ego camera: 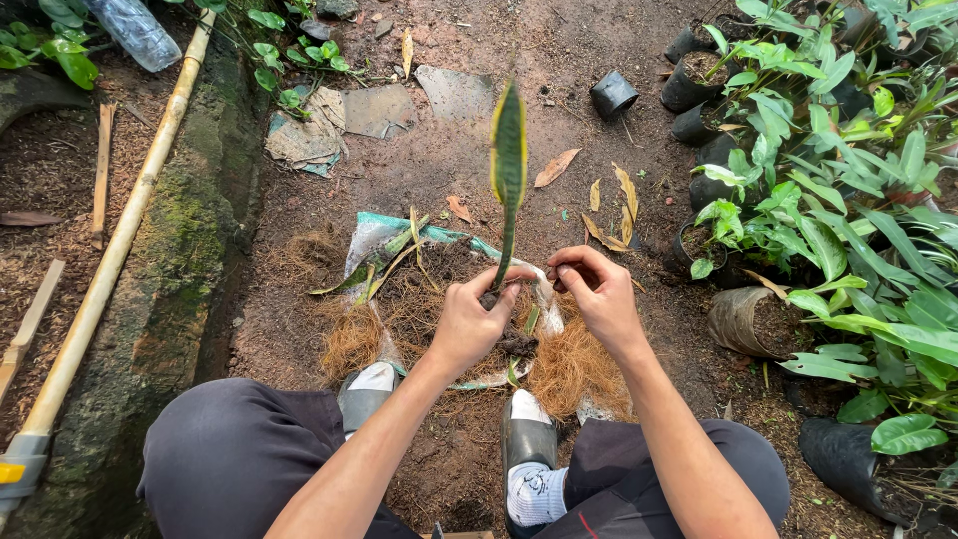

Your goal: The person sits on the ground in a plant nursery holding a snake plant seedling with a soil-covered root ball. They gather coconut coir fibers and a plastic sheet around the roots, pressing and shaping the coir into a ball around the root mass by hand.

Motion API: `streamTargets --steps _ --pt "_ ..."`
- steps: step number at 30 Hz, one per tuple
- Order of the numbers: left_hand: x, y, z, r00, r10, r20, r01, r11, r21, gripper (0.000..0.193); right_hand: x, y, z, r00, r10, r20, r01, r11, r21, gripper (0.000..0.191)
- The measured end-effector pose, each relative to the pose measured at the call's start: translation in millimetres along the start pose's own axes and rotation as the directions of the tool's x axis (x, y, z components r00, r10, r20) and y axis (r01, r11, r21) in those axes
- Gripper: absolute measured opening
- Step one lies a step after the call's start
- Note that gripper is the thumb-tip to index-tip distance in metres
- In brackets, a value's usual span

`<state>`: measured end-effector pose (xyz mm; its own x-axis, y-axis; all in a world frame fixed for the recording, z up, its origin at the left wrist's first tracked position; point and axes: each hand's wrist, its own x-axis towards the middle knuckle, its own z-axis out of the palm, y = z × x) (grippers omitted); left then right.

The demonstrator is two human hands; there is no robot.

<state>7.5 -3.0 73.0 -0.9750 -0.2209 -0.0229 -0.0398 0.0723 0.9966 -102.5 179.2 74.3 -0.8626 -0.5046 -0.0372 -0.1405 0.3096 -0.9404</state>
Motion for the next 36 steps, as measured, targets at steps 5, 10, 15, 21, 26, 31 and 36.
streamTargets --steps 5,10,15,21,26,31,36 --pt "1.6 -12.6 5.0 0.988 -0.15 -0.025 0.15 0.988 0.022 0.028 -1.1 0.8 1.3 1.0 -0.005 0.005 0.005 1.0 0.01 0.015" --pt "5.1 -33.0 11.6 0.989 0.144 0.018 -0.139 0.976 -0.165 0.074 -8.5 1.9 15.9 0.994 0.021 0.106 -0.026 0.999 0.042 0.026" --pt "3.2 -37.4 12.3 0.996 0.084 -0.007 -0.084 0.995 0.053 0.085 -18.1 15.5 38.8 0.989 -0.044 0.14 0.033 0.997 0.076 0.048" --pt "7.9 -27.9 6.3 0.997 0.011 -0.079 -0.029 0.973 -0.227 0.069 -6.2 37.1 27.8 0.947 0.22 0.233 -0.319 0.707 0.631 0.053" --pt "7.1 -20.5 1.4 0.988 0.124 -0.09 -0.129 0.99 -0.051 0.048 -4.5 29.2 21.6 0.933 0.205 0.295 -0.359 0.571 0.738 0.062" --pt "4.5 -15.9 -1.4 0.953 0.288 -0.088 -0.287 0.958 0.029 0.048 -4.8 15.5 24.6 0.916 0.219 0.335 -0.4 0.538 0.742 0.082" --pt "2.6 -16.2 -1.3 0.944 0.32 -0.084 -0.317 0.947 0.043 0.046 -8.1 31.3 27.6 0.933 0.138 0.334 -0.354 0.533 0.769 0.075"
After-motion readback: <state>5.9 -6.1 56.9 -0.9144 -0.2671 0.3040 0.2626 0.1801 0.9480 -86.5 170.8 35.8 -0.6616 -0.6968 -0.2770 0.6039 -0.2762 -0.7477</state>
